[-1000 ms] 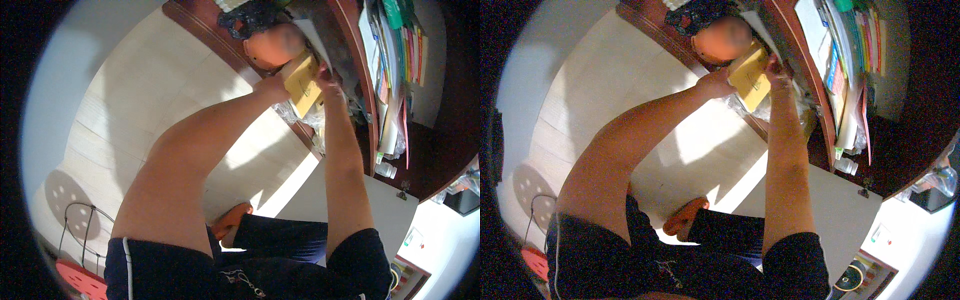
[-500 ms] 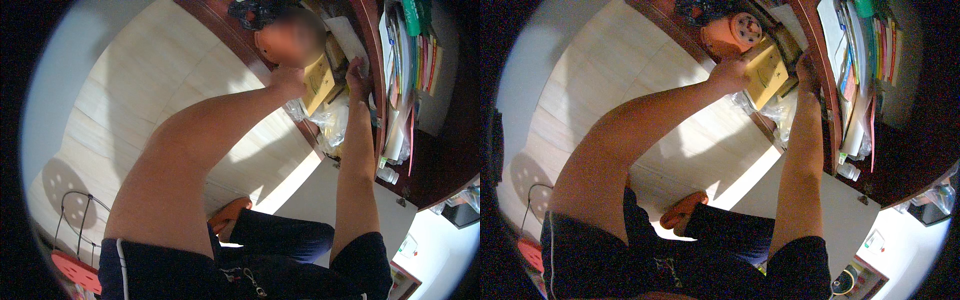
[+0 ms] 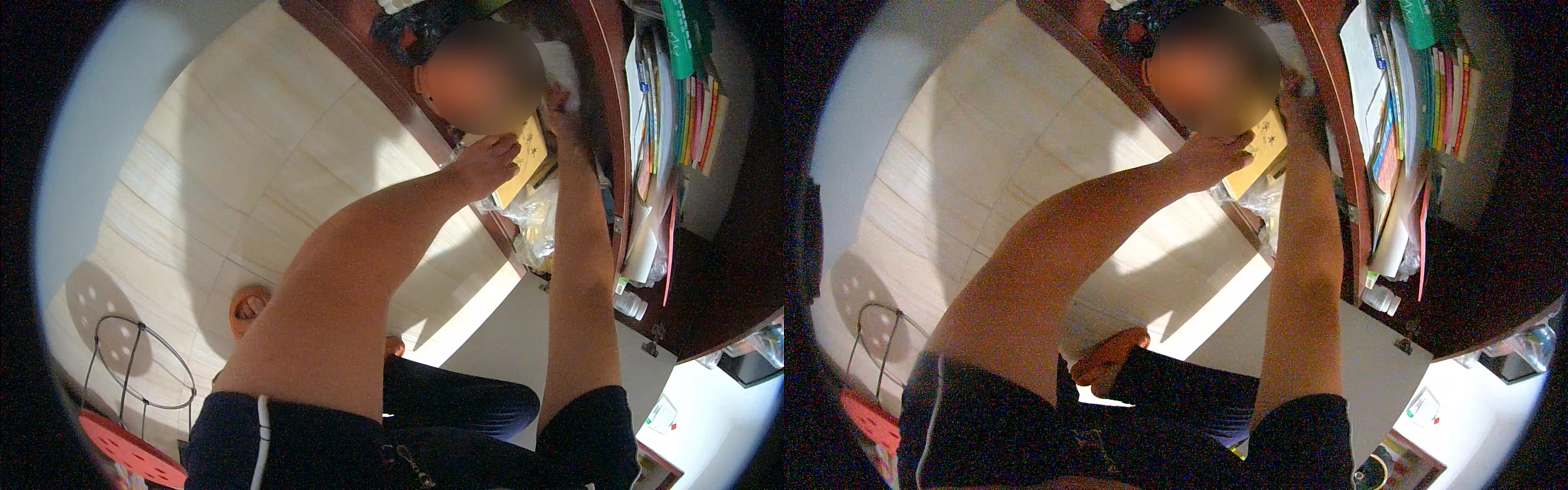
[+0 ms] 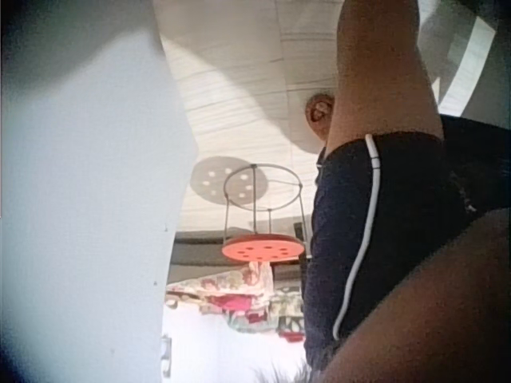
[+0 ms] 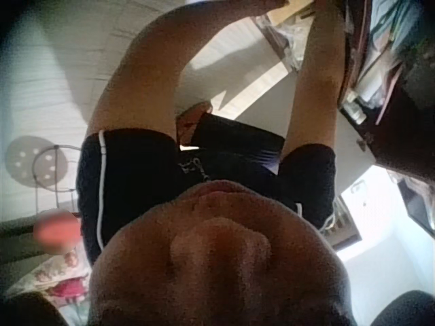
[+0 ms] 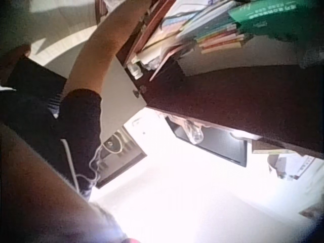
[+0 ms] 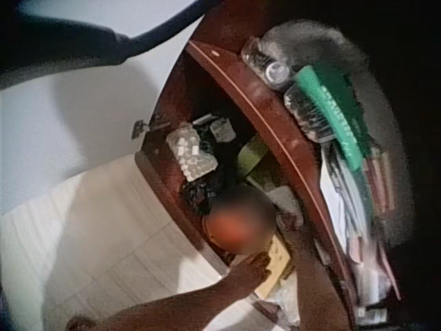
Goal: The person sits on the floor and organizes yellow notebooks by removing them from plastic packaging and placing them into a wooden cabinet. They also handle a plastic bag containing other items and arrange the notebooks on a nearby table.
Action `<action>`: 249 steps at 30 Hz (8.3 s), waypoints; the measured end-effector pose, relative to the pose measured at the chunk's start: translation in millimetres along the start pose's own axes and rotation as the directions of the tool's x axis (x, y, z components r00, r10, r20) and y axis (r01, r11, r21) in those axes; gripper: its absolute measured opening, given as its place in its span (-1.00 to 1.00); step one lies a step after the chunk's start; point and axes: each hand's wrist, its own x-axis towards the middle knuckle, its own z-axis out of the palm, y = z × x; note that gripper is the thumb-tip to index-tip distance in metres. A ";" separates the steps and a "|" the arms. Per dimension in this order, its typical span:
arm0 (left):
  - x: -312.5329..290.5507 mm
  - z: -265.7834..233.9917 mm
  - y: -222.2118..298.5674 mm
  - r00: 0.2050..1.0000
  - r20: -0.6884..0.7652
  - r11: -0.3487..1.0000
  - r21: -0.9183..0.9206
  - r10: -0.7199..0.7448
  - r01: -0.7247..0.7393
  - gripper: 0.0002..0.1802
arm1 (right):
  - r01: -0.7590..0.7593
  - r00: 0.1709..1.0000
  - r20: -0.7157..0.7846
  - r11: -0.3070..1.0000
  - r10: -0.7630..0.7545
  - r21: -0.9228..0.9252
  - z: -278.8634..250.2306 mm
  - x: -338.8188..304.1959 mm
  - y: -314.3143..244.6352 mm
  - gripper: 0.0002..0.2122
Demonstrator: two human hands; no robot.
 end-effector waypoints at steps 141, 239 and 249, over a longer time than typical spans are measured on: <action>-8.6 30.4 -4.9 0.980 0.201 0.983 -0.176 -0.009 0.045 -0.60 | 0.064 0.606 0.767 -0.974 0.212 0.218 -10.8 33.2 7.1 -0.55; -6.5 22.0 -6.4 0.991 0.126 0.994 -0.111 0.032 -0.018 -0.62 | 0.047 0.806 0.551 -0.952 0.215 0.303 -11.3 27.2 9.4 -0.67; -9.0 37.6 -8.1 0.989 0.146 0.983 -0.181 0.038 -0.011 -0.59 | 0.182 0.830 0.505 -0.971 0.235 0.153 -2.4 -0.8 -12.9 -0.64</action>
